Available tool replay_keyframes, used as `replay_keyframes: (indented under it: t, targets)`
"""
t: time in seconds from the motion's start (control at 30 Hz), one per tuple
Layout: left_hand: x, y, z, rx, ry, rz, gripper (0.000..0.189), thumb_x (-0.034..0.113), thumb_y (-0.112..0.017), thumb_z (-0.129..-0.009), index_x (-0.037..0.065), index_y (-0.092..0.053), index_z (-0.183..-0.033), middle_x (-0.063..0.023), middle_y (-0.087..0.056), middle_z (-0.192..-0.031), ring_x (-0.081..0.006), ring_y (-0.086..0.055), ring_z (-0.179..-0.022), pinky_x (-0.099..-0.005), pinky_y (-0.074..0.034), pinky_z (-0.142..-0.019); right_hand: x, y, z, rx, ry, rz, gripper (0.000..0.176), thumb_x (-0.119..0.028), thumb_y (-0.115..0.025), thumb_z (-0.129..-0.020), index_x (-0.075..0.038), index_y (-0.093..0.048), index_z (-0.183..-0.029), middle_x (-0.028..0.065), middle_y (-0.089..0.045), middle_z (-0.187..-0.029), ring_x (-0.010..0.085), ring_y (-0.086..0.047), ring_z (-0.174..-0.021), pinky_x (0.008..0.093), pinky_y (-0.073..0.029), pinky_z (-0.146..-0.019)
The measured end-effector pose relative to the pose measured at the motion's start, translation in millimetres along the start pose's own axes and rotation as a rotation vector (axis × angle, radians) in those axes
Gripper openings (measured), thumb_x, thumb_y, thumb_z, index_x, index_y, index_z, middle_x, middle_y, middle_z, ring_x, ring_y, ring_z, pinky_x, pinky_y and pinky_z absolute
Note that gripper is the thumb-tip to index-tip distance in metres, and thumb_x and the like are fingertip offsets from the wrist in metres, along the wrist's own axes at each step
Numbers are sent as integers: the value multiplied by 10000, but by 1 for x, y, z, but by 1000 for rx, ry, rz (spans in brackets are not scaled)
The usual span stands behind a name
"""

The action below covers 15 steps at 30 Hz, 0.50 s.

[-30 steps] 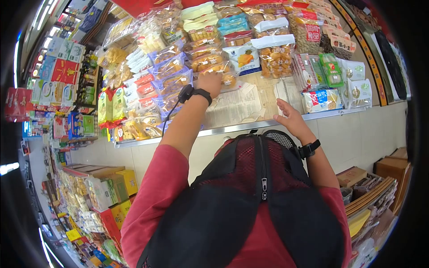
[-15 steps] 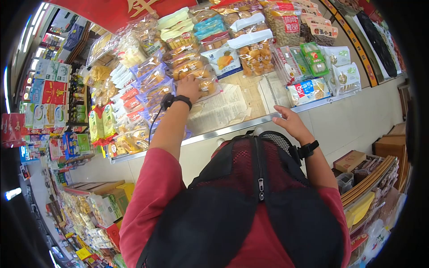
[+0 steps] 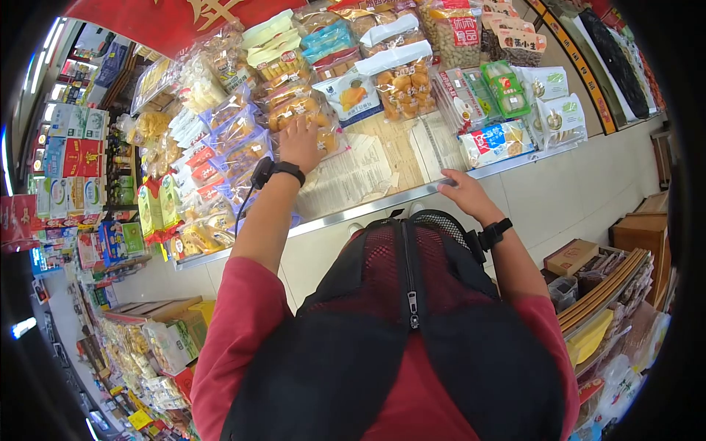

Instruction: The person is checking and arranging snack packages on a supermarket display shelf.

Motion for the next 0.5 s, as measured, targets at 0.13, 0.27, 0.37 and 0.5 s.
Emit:
replay_keyframes:
  t: [0.13,0.27,0.37,0.5]
  targets:
    - [39,18,-15,155,-127,153,596,303,-690,-778,51,-494,-1280,-223,-413,-1392,-369,-380,-1307,-478,-344,-1065,-1,-2,-2,23,144,271,536,-304,-666,-811,8,-557,-1233,184,-567,-1240,341,-514,-1165,399,-388,-1035]
    - [61,35,-41,222,-107,178,608,297,-678,-793,23,-481,-1299,-233,-430,-1375,-383,-393,-1287,-455,-354,-1061,-4,-10,0,51,340,588,537,-293,-667,-786,-20,-553,-1235,158,-553,-1260,310,-441,-1237,450,-280,-1115]
    - [81,48,-64,213,-112,220,626,305,-678,-795,5,-479,-1306,-244,-424,-1381,-388,-402,-1278,-441,-364,-1054,3,-6,-3,72,382,550,525,-311,-661,-795,-31,-563,-1228,139,-562,-1246,296,-456,-1219,464,-243,-1131]
    - [130,55,-88,114,-165,428,594,310,-664,-821,-10,-490,-1291,-234,-544,-1252,-368,-527,-1150,-421,-425,-987,9,-3,-9,64,387,546,513,-330,-656,-802,-41,-577,-1218,119,-575,-1221,283,-463,-1212,449,-230,-1137]
Point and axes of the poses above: each hand's wrist, its own z-axis away from the middle knuckle, its own y-axis out of the back of the hand, x = y × z, the point moved 8 cm from there along -z, towards the middle knuckle
